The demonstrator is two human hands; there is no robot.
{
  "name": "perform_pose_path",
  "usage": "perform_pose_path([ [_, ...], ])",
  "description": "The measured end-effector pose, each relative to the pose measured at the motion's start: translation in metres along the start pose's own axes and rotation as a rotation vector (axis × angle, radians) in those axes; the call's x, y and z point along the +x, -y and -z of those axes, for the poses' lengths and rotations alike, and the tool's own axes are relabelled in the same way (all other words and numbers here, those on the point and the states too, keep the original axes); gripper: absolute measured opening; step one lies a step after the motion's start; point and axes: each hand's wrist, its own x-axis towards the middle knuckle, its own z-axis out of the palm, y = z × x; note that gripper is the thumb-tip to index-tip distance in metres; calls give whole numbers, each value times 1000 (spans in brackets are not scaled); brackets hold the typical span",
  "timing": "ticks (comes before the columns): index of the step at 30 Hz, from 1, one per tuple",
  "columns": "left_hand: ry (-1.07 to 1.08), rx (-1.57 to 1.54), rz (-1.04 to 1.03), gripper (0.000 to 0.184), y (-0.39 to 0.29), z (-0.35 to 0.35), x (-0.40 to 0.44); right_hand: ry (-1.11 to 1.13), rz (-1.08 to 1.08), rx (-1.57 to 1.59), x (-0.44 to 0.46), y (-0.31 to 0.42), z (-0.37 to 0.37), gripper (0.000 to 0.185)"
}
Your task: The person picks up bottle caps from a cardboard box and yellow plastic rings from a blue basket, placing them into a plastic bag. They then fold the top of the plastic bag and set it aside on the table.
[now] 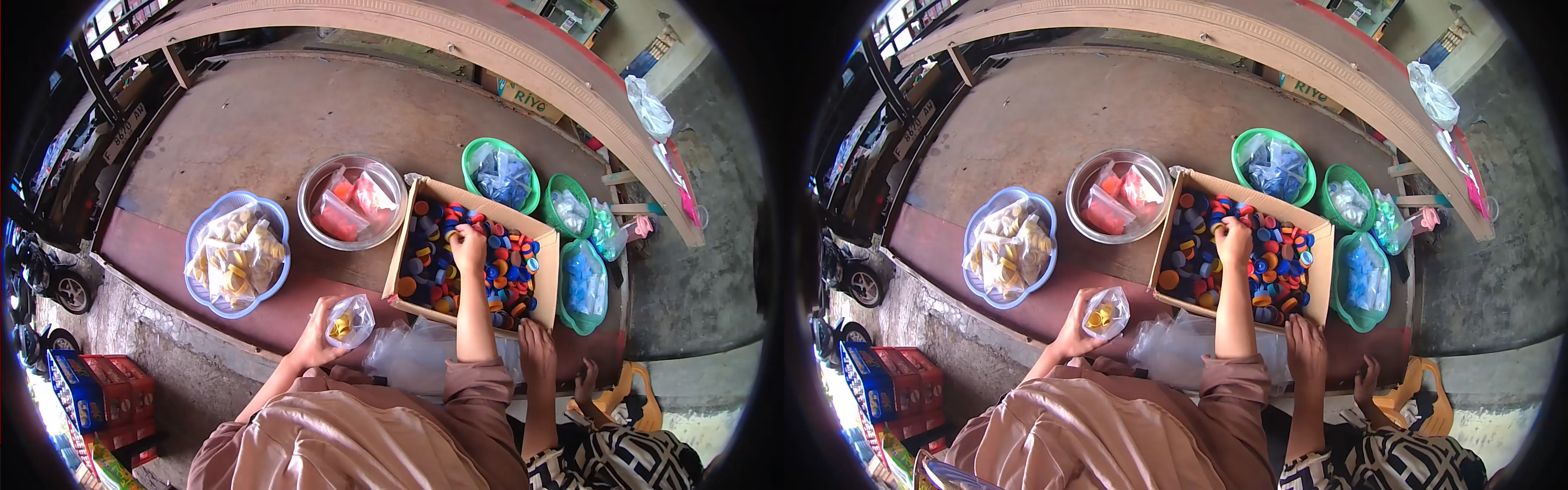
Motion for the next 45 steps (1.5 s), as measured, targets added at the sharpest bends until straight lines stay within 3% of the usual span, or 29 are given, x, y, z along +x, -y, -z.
perform_pose_path([
  [5,-9,4,0,84,2,-2,-2,-147,-107,110,-1,-16,13,21],
  [13,-23,-29,-16,83,-3,1,-3,-276,-200,180,2,-28,9,19],
  [16,-28,-22,-20,83,-3,0,-3,-368,-124,344,1,-14,18,18],
  [17,-33,-16,-23,83,-3,1,-3,-393,-84,567,-1,-2,20,15],
  [20,-50,-17,-29,84,0,0,-3,-314,5,598,-29,62,39,14],
  [24,-56,-13,-12,84,-1,0,2,-22,252,570,-84,127,50,15],
  [28,-67,-15,-12,85,-3,2,5,32,376,640,-116,167,56,15],
  [32,-69,-40,-12,86,-1,2,3,292,666,463,-131,177,53,19],
  [36,-66,-25,-40,85,1,2,2,154,485,476,-87,152,66,13],
  [38,-59,-34,-29,85,1,3,-1,127,316,132,-44,106,56,11],
  [40,-53,-30,-13,84,1,3,-2,298,163,-152,-9,56,39,12],
  [43,-42,-10,-27,84,-4,5,1,418,241,-576,12,10,8,14],
  [45,-59,-21,-15,83,-2,5,-1,365,241,-571,12,9,7,15],
])
